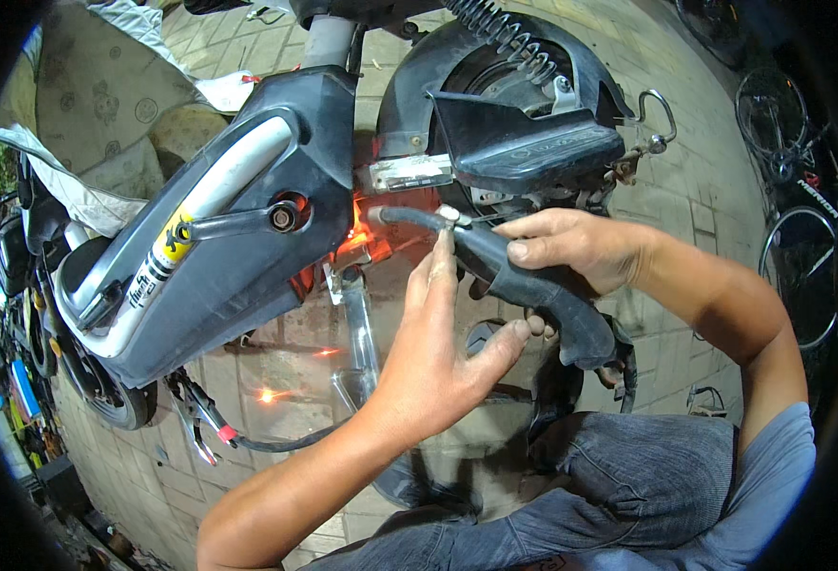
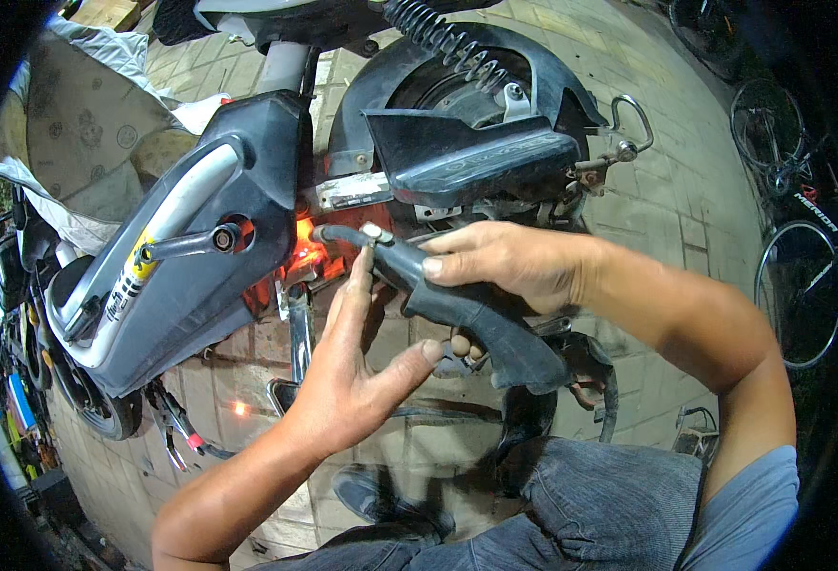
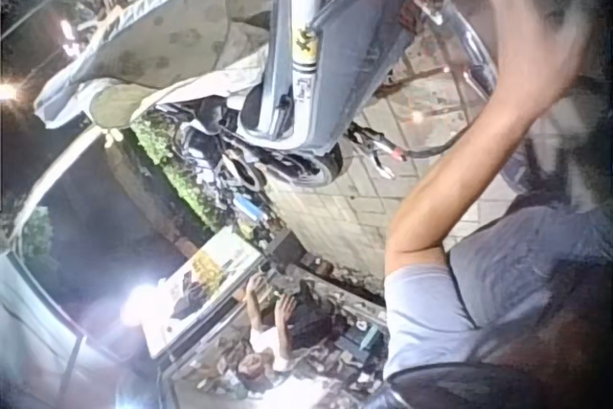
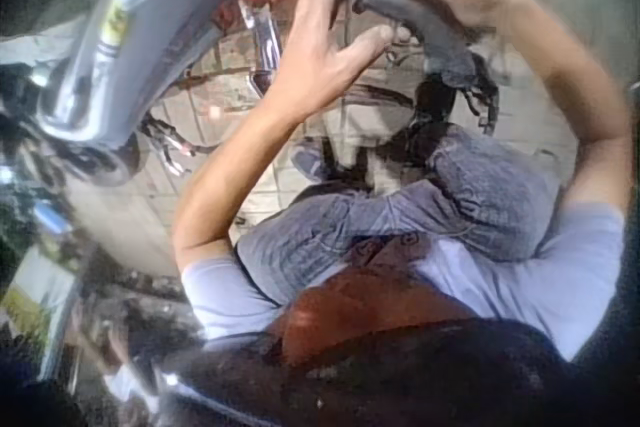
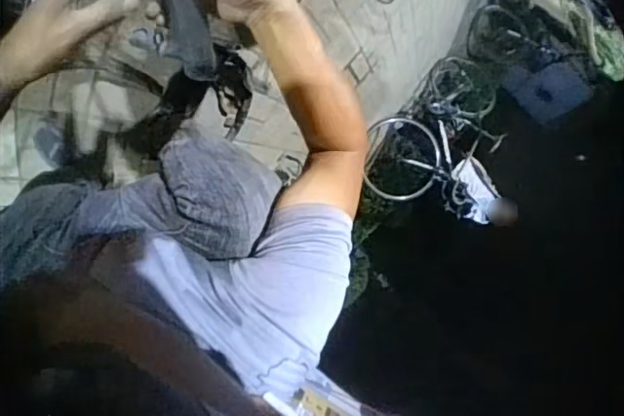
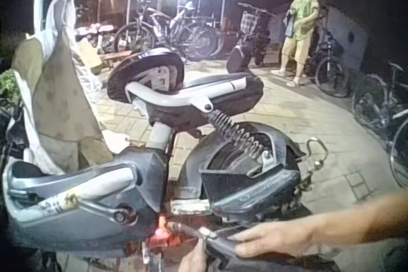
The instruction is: The person welds a metal bracket on the rear frame of a scooter using a handheld welding torch. They then use a wrench to tap the weld area and inspect the joint before finishing.
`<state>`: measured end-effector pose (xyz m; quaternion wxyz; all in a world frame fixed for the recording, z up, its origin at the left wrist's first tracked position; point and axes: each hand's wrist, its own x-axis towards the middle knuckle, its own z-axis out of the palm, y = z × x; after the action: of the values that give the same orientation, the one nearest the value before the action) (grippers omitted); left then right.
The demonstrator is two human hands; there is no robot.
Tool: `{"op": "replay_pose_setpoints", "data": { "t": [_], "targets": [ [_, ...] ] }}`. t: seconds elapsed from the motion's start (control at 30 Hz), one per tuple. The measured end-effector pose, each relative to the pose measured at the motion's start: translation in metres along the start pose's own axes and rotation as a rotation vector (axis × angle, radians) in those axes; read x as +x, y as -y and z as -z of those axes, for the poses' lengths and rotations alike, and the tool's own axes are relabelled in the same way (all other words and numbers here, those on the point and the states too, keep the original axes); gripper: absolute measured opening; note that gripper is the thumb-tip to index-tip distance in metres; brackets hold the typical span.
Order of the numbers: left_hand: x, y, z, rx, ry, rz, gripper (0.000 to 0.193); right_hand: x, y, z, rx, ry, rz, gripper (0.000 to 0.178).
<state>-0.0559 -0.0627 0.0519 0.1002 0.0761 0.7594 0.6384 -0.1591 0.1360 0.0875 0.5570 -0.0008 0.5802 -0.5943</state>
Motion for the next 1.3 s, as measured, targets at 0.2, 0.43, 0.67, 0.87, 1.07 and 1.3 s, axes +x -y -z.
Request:
{"op": "replay_pose_setpoints", "data": {
  "t": [0.2, 0.43, 0.67, 0.87, 1.07, 1.3],
  "targets": [
    [0.001, 0.002, 0.001, -0.006, -0.058, 0.021, 0.096, 0.007, 0.004, -0.001, 0.094, -0.081, -0.081, 0.042],
    [0.004, 0.014, -0.002, -0.08, -0.088, 0.067, 0.095, 0.017, 0.009, -0.007, 0.098, -0.15, -0.112, 0.038],
    [0.005, 0.007, 0.0, -0.111, -0.086, 0.143, 0.095, 0.02, 0.009, -0.006, 0.056, -0.144, -0.112, 0.036],
    [0.007, 0.01, -0.001, -0.192, -0.092, 0.086, 0.093, 0.02, 0.012, -0.011, 0.078, -0.193, -0.111, 0.03],
    [0.006, 0.007, 0.002, -0.041, -0.088, 0.12, 0.093, 0.022, 0.008, -0.007, 0.093, -0.199, -0.224, 0.036],
    [0.006, 0.01, -0.002, -0.142, -0.051, 0.11, 0.091, 0.019, 0.002, -0.007, 0.166, -0.059, -0.303, 0.053]
  ]
}}
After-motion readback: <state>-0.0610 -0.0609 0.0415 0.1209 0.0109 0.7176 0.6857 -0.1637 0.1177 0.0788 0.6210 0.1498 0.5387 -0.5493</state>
